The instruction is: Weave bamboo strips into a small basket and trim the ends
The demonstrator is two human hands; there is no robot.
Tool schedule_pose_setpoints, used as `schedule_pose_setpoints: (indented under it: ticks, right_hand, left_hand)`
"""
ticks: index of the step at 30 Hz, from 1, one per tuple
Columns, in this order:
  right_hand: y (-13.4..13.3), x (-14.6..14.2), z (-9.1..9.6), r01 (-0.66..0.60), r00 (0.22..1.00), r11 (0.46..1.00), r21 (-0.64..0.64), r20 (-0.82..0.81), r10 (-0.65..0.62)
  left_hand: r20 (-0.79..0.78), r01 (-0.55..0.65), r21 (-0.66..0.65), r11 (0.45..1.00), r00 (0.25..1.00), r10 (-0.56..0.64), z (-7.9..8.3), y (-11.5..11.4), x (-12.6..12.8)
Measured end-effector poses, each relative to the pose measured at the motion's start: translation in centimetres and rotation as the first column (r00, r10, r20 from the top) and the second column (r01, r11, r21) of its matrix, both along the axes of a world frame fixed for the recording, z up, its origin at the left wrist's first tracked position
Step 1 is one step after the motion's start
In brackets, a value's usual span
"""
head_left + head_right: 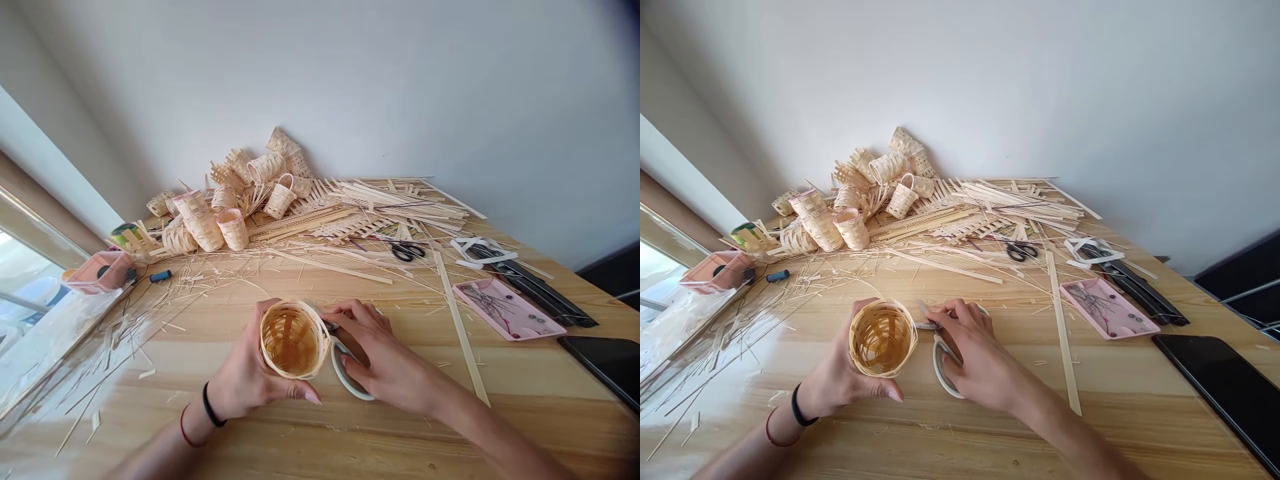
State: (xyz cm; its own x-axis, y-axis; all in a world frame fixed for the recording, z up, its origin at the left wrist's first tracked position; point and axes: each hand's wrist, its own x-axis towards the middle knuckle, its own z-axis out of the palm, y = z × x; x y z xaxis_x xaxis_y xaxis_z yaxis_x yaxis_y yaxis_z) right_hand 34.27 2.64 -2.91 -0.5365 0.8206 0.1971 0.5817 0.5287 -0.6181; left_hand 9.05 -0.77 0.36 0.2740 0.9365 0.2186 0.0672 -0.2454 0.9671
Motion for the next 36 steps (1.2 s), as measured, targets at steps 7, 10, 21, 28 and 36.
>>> schedule_pose_setpoints:
  ticks: [7, 10, 21, 28, 36]
  right_hand:
    - [-1.3, -0.7, 2.1, -0.165, 0.959, 0.985, -0.044, -0.239, 0.150]
    - [-2.0, -1.5, 2.6, -0.278, 0.915, 0.960, -0.019, -0.310, 0.259]
    - [-2.7, -1.7, 1.9, -0.297, 0.878, 0.953, 0.062, -0.374, 0.298]
    - [-2.9, -1.7, 1.1, -0.280, 0.874, 0.959, 0.047, -0.402, 0.275]
    - [-2.4, -2.4, 2.8, -0.396, 0.814, 0.914, -0.087, -0.494, 0.306]
  left_hand:
    - [0.021, 0.010, 0.061, 0.998, 1.000, -0.011, -0.3, -0.5, 0.4]
    - [-0.018, 0.085, 0.129, 0.988, 0.996, -0.084, -0.6, -0.9, 0.6]
    - [-0.080, 0.213, 0.149, 0.966, 0.976, -0.202, -0.3, -1.5, 0.8]
    - [-0.052, 0.236, 0.250, 0.939, 0.972, -0.230, -0.6, -1.2, 0.9]
    - [0.057, 0.283, 0.087, 0.955, 0.956, -0.288, -0.1, -1.4, 0.9]
